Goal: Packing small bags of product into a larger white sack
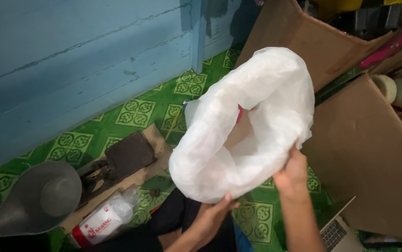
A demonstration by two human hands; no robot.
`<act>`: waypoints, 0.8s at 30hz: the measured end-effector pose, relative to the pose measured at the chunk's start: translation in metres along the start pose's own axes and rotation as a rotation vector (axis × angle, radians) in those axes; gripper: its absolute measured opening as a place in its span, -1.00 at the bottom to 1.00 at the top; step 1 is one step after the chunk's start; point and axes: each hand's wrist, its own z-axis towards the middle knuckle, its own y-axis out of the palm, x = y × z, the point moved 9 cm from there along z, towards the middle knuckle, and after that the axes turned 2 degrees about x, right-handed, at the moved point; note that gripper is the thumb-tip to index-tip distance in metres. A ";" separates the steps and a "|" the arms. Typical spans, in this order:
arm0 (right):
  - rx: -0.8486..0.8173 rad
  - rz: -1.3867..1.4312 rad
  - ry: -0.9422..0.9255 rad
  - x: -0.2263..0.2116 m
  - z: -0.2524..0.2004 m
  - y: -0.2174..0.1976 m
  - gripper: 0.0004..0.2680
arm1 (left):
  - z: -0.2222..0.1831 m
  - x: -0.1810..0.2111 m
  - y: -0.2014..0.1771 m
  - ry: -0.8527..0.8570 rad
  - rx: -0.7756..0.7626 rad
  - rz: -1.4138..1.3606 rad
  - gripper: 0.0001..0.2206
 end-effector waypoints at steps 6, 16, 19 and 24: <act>-0.131 0.062 0.005 0.014 0.073 -0.051 -0.83 | -0.073 -0.012 0.051 -0.120 -0.904 1.416 -0.66; -0.247 0.047 -0.223 -0.062 -0.027 0.029 -0.56 | 0.046 0.147 0.220 1.032 0.288 2.358 -0.10; -0.099 -0.129 -0.248 -0.081 -0.042 0.022 -0.54 | 0.128 0.162 0.184 0.709 0.251 2.262 -0.21; -0.123 -0.175 -0.234 -0.103 0.017 -0.030 -0.64 | 0.178 0.189 0.157 0.472 0.001 2.142 -0.56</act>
